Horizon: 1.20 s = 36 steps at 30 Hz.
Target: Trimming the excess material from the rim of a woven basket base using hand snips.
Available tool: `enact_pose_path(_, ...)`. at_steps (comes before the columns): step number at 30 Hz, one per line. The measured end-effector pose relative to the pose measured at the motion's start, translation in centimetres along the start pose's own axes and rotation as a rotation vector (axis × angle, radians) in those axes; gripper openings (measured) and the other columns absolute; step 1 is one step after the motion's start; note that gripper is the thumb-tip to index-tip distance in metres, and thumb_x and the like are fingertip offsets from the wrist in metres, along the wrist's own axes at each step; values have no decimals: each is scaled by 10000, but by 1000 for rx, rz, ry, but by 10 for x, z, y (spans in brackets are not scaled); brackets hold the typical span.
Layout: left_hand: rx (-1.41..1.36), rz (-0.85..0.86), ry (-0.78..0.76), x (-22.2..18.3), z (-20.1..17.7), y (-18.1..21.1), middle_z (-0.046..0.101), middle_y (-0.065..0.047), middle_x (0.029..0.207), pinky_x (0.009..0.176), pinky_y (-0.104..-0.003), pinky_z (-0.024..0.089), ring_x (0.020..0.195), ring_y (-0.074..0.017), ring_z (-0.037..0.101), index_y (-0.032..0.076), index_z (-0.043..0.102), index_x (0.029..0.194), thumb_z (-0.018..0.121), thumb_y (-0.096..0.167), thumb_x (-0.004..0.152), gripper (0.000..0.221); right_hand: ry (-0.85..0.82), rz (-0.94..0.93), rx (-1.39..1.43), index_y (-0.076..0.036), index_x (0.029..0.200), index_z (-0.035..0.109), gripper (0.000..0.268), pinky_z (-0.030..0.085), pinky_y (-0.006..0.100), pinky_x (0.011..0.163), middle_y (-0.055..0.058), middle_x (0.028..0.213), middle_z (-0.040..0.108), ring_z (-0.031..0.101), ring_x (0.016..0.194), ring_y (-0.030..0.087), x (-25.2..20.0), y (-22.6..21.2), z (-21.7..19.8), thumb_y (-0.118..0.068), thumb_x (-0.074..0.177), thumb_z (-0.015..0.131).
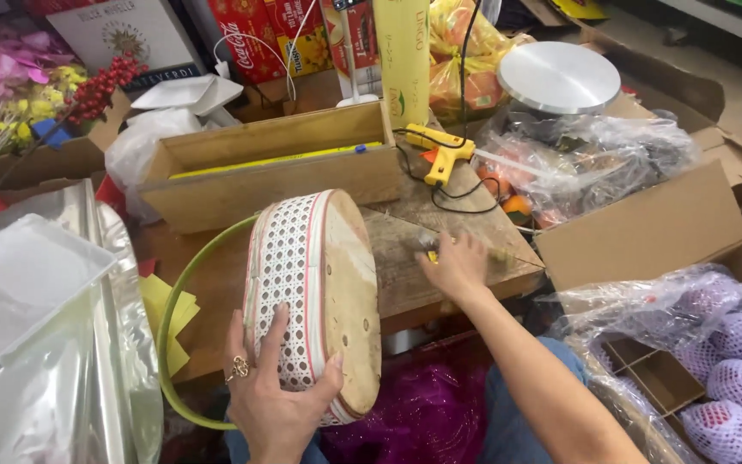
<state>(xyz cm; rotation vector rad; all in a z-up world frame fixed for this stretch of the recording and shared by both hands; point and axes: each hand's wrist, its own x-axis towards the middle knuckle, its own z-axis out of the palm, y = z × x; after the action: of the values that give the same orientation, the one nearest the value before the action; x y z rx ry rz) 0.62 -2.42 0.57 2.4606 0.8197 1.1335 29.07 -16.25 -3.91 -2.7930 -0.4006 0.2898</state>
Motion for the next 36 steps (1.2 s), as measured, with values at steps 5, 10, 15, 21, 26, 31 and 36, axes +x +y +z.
enact_pose_path(5, 12, -14, 17, 1, 2, 4, 469, -149, 1655, 941, -521, 588, 1451, -298, 545, 363, 649, 1424, 892, 543, 503, 969, -124, -265, 911, -48, 1324, 585, 693, 617, 362, 992, 129, 1319, 696, 703, 1179, 240, -1, -66, -8, -555, 861, 679)
enact_pose_path(10, 3, -33, 4, 1, 1, 4, 461, -132, 1658, 904, -543, 601, 1450, -314, 540, 364, 660, 1410, 902, 517, 493, 961, -15, -319, 902, -108, 1079, 689, 207, 537, 384, 898, 63, 1102, 758, 688, 1026, 218, 18, -78, 23, -294, 1020, 620)
enact_pose_path(15, -12, -22, 42, 5, 3, 1, 482, -150, 1643, 942, -486, 597, 1401, -308, 595, 346, 672, 1398, 918, 471, 486, 953, -148, -339, 1419, -46, 970, 621, 102, 455, 237, 639, 46, 791, 587, 530, 687, 137, -33, -36, -26, -78, 1066, 610)
enact_pose_path(21, 2, 31, 44, 0, 2, 5, 482, -158, 1647, 921, -499, 602, 1400, -322, 604, 350, 656, 1413, 900, 485, 488, 966, -125, -663, 654, -129, 955, 749, 292, 487, 328, 711, -5, 850, 749, 635, 769, 134, -71, -42, -53, -378, 1011, 607)
enact_pose_path(26, 14, 50, 29, -3, 2, 14, 447, -132, 1663, 972, -503, 576, 1429, -319, 549, 344, 674, 1402, 917, 515, 494, 956, -30, -743, 1232, -132, 915, 665, 104, 525, 235, 589, -45, 854, 631, 572, 759, 73, -44, -73, -16, -179, 975, 735)
enact_pose_path(31, 43, -26, -48, 2, 4, 12, 416, -75, 1681, 896, -541, 597, 1444, -290, 536, 420, 637, 1421, 914, 604, 457, 1020, -320, -927, 1092, -111, 777, 614, 158, 462, 285, 574, 3, 685, 596, 554, 592, 127, -91, -10, -58, -195, 897, 672)
enact_pose_path(36, 39, 21, -75, 2, 1, 7, 397, -120, 1686, 916, -550, 592, 1461, -322, 515, 385, 629, 1437, 892, 625, 500, 1003, -630, -709, 560, -129, 920, 813, 168, 576, 245, 735, -40, 855, 794, 691, 769, 59, -109, 36, -31, -225, 980, 689)
